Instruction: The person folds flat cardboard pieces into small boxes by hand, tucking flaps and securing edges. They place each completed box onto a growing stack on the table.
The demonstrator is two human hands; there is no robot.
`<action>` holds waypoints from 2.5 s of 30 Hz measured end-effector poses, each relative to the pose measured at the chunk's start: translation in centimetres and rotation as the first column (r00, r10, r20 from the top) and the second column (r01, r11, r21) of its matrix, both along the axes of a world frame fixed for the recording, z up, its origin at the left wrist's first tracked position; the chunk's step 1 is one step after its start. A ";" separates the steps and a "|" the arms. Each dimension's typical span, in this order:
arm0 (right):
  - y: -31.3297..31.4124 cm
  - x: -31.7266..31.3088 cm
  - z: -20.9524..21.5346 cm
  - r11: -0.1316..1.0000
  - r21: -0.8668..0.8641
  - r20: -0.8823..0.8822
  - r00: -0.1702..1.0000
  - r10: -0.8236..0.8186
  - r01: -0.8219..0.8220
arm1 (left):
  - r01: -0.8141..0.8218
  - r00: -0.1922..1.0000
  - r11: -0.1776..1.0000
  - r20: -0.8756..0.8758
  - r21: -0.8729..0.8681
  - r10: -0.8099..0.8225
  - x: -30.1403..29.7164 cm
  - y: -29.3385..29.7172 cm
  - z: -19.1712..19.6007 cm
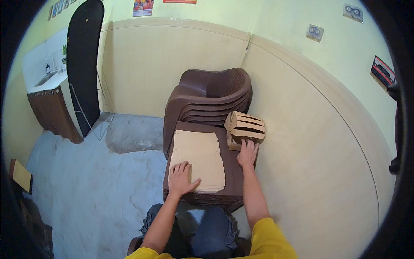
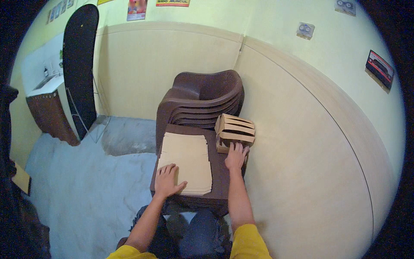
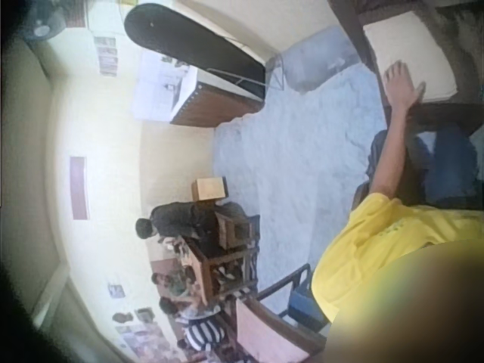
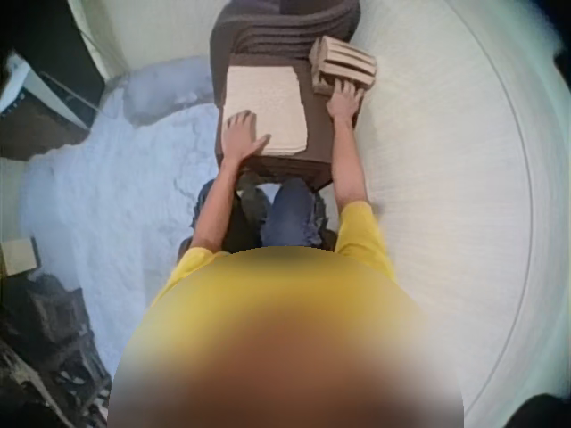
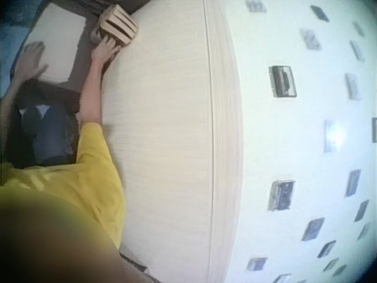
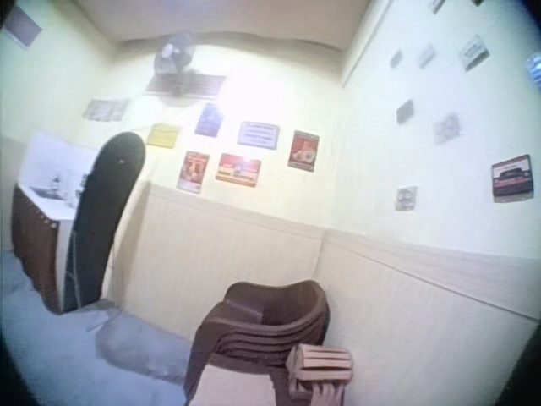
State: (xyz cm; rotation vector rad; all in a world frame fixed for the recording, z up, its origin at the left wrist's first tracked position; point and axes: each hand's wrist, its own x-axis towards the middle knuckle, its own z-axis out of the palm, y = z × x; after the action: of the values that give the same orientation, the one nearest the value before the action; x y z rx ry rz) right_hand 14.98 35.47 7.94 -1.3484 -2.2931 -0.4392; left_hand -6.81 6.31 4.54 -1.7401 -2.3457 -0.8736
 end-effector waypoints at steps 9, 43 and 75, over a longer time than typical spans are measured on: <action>-20.5 -1.0 -4.1 0.783 -0.343 -0.221 0.854 0.470 -0.519 | 0.120 0.991 0.981 0.044 0.151 -0.128 -0.5 -0.8 -1.1; -19.8 0.4 -6.3 0.792 -0.213 -0.594 0.719 0.360 -0.572 | 0.240 0.953 0.970 0.176 0.046 -0.244 -3.3 -3.6 -0.1; -19.8 0.9 -6.4 0.730 -0.222 -0.680 0.639 0.360 -0.647 | 0.182 0.973 0.975 -0.168 0.129 -0.160 -0.5 -4.9 -2.1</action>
State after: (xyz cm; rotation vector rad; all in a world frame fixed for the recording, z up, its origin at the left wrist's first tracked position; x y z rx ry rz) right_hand 15.87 15.64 1.51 -0.7360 -2.1226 0.6797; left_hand -7.36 1.42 2.48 -1.8972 -2.0071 -0.8691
